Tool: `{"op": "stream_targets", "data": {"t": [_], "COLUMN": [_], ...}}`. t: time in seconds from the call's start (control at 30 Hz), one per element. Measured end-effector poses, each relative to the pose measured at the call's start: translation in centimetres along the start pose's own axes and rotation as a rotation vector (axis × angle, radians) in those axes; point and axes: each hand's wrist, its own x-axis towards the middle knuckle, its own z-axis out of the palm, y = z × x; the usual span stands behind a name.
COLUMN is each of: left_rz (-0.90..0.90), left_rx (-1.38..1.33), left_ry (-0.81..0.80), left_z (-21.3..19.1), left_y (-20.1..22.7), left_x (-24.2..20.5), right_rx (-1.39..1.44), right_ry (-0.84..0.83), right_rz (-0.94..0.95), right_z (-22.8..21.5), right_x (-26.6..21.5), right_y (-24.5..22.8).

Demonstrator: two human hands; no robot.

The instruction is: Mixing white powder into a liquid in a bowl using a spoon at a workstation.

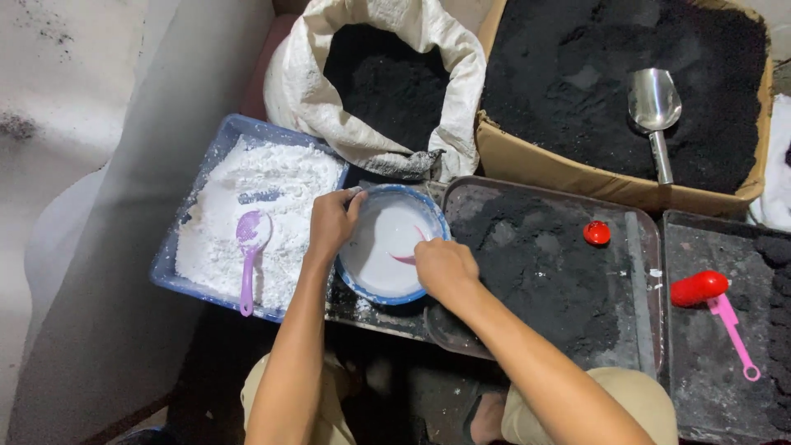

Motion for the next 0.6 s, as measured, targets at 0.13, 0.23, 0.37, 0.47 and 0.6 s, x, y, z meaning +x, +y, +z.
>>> {"op": "stream_targets", "data": {"t": [0.13, 0.23, 0.37, 0.47, 0.6], "left_rz": [0.011, -0.009, -0.039, -0.069, -0.072], "left_rx": [0.017, -0.002, -0.045, -0.080, -0.110], "left_ry": [-0.004, -0.014, -0.032, -0.038, -0.029], "left_z": [0.4, -0.1, 0.1, 0.0, 0.1], "left_y": [-0.8, 0.3, -0.1, 0.2, -0.4], "left_x": [0.1, 0.0, 0.2, 0.0, -0.1], "right_rx": [-0.054, 0.129, 0.526, 0.608, 0.655], "right_ry": [-0.007, -0.012, -0.041, -0.070, -0.121], "right_rz": [-0.012, 0.063, 0.206, 0.247, 0.205], "right_z": [-1.6, -1.2, 0.0, 0.2, 0.7], "right_x": [0.2, 1.5, 3.0, 2.6, 1.5], "right_y": [0.7, 1.1, -0.1, -2.1, -4.0]}}
